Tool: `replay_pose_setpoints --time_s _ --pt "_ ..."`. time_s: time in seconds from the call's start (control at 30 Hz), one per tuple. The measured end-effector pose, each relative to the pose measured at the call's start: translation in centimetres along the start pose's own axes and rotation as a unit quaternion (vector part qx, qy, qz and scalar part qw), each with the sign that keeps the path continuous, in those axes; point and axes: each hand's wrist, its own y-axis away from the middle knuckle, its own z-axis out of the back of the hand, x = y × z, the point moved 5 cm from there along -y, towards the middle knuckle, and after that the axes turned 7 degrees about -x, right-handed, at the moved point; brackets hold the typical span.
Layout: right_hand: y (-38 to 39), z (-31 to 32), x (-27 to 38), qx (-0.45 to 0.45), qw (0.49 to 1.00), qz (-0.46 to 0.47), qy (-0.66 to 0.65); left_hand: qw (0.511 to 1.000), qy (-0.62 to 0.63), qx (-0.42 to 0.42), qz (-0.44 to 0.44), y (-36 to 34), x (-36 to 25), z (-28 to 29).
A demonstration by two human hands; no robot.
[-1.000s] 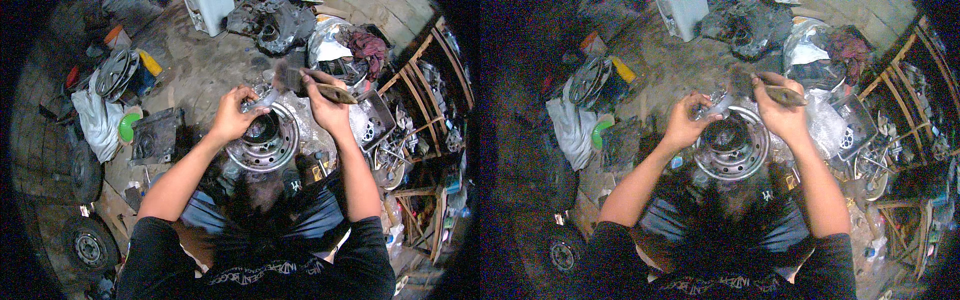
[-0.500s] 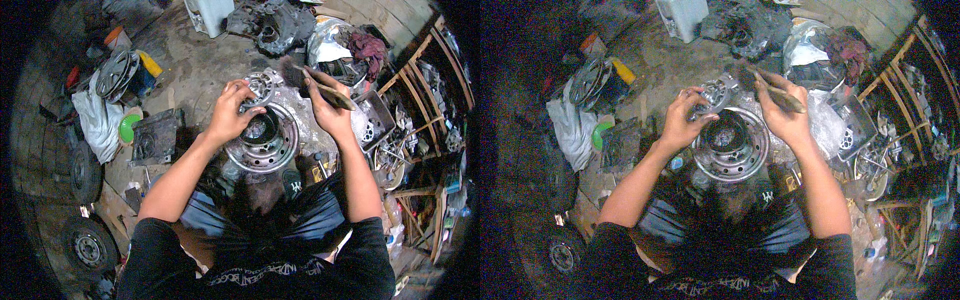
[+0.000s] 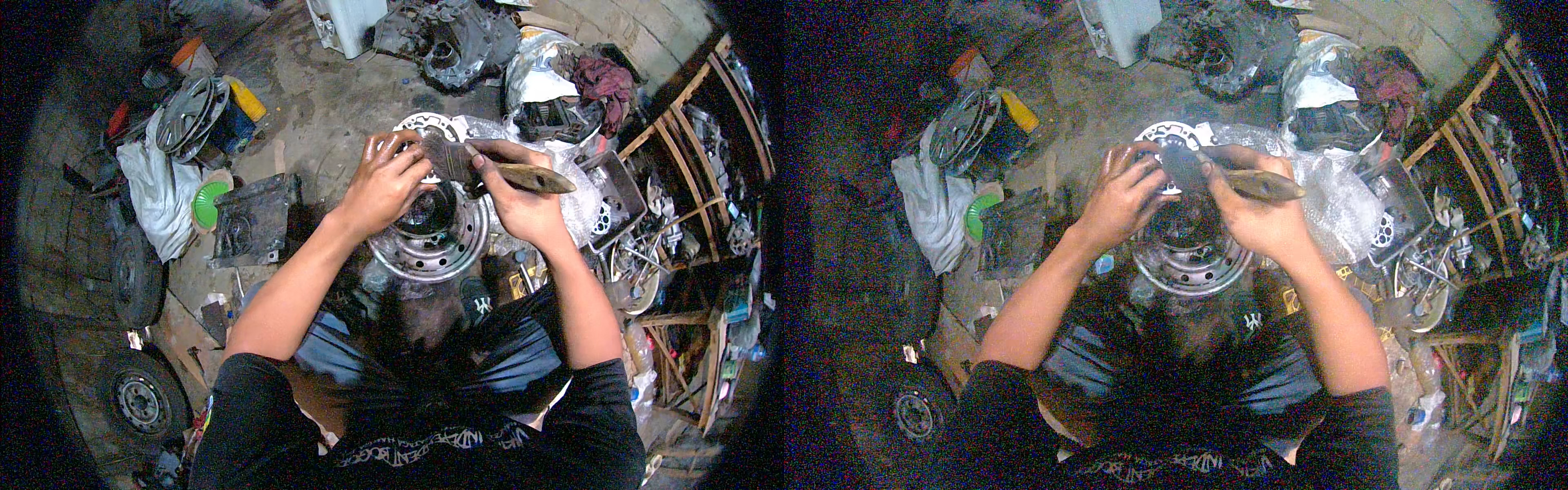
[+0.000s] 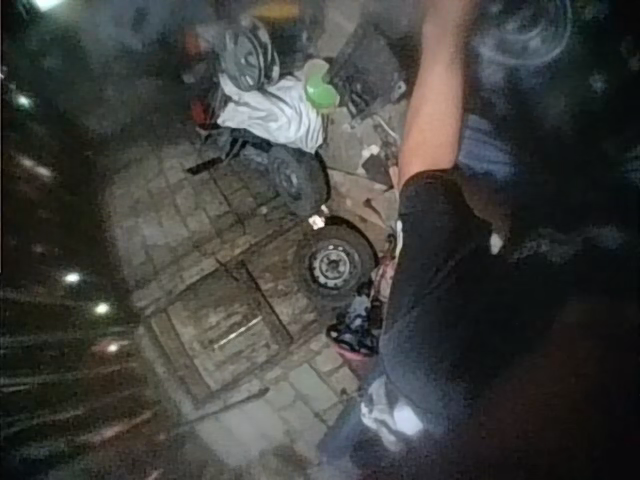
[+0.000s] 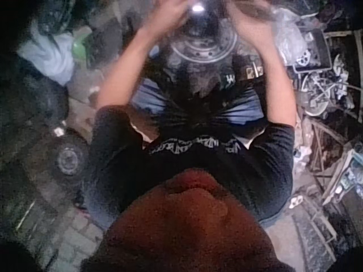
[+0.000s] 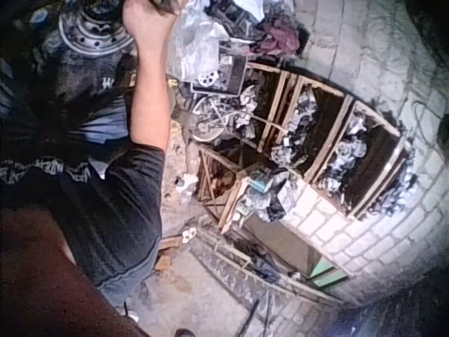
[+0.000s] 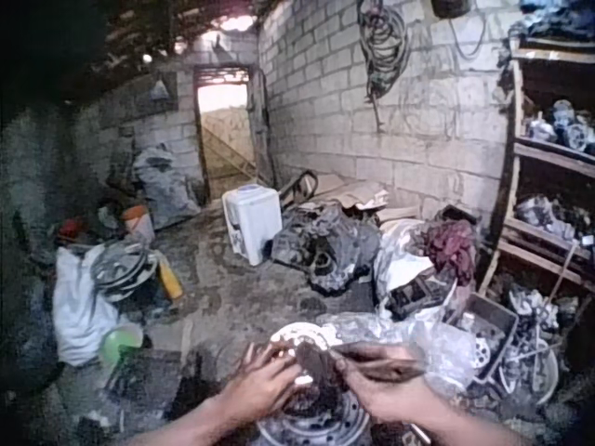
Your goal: The person cleans a metal part by alternating between using a wire brush and a power tool. They rotate the part to access different surfaces and continue scrubbing and grinding throughout the clip.
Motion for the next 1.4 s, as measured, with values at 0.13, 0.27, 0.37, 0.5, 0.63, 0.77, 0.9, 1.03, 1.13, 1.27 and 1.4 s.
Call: replay_pose_setpoints --time_s 0.13,0.27,0.37,0.5,0.63,0.77,0.9,1.03,1.13,1.27,1.4 --pt "-0.8 1.5 0.3 -0.123 0.977 0.145 0.097 1.000 0.023 0.004 -0.001 -0.2 0.1 -0.4" --pt "0.1 1.0 0.9 -0.046 0.999 0.011 -0.004 1.000 0.019 0.001 -0.010 0.1 0.2 -0.6" --pt "-0.1 0.6 0.3 -0.047 0.996 0.068 0.039 1.000 0.015 -0.002 -0.003 0.1 0.1 -0.6" --pt "-0.4 1.8 0.7 -0.108 0.990 0.079 0.037 1.000 -0.002 0.000 -0.025 -0.5 -0.6 -0.5" --pt "0.0 1.3 2.0 -0.082 0.989 0.114 0.052 1.000 0.002 -0.004 -0.020 0.2 -0.1 -0.7" --pt "0.1 1.6 2.6 -0.105 0.985 0.125 0.055 1.000 0.016 -0.020 0.000 0.4 0.2 -0.6" --pt "0.6 0.8 1.2 -0.037 0.995 0.091 0.031 0.997 0.026 0.039 0.067 0.4 0.6 -1.1" --pt "0.4 0.3 0.6 -0.025 0.988 0.118 0.096 0.996 -0.018 0.045 0.069 0.9 0.7 -1.3" --pt "0.0 1.2 1.4 -0.129 0.971 0.159 0.122 0.995 0.004 0.056 0.086 0.8 0.8 -1.3" --pt "0.9 -0.6 1.3 0.021 0.994 0.104 0.000 0.995 -0.016 0.050 0.084 1.1 0.7 -1.3" --pt "-0.4 1.3 -0.3 -0.098 0.961 0.200 0.163 0.998 -0.026 -0.026 0.043 0.1 0.1 -0.3"
